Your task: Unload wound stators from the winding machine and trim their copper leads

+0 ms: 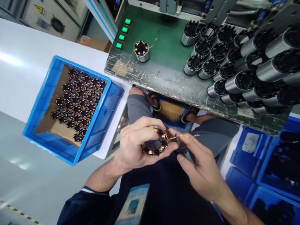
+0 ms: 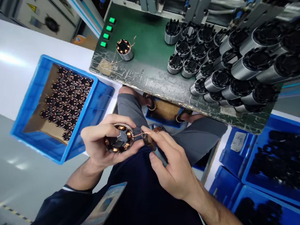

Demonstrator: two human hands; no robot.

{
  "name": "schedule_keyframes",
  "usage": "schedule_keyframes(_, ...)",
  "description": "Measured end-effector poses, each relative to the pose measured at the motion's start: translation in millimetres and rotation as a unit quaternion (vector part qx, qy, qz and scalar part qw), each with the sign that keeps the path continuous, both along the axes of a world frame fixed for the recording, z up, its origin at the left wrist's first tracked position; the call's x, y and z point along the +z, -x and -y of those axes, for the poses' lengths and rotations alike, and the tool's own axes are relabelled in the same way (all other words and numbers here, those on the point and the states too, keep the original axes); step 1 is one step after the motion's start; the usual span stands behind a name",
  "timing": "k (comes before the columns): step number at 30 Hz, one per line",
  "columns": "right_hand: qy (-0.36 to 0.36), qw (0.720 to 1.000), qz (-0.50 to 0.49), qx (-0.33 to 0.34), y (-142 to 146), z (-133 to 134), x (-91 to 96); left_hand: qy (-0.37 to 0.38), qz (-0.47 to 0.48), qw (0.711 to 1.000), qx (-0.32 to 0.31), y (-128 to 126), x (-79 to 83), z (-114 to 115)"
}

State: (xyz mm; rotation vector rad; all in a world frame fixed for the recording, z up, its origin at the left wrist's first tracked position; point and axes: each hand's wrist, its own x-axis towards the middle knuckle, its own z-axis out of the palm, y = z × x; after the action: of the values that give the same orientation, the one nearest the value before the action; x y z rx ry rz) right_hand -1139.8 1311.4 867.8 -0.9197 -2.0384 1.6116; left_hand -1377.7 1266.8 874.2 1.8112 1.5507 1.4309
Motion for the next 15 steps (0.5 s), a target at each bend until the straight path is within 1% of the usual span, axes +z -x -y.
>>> schedule_keyframes(4,-0.019,1.000,-0.001,-0.014,-1.6,3.3,-2.6,0.023,-0.022,0.999,-0.020,-1.0,4.3,-3.3)
schedule_keyframes(9,-0.043,0.998,0.013,-0.032,-8.6,9.1,-4.8,0.023,-0.026,0.999,-0.034,-3.4,5.0,-3.8)
schedule_keyframes(12,-0.056,0.997,0.014,-0.041,-10.4,9.8,-7.6,0.024,-0.019,0.999,-0.042,-4.2,0.5,-2.5)
schedule_keyframes(15,-0.048,0.997,0.014,-0.065,-6.1,4.3,-18.5,0.046,-0.043,0.997,-0.037,-5.3,-10.8,-1.9)
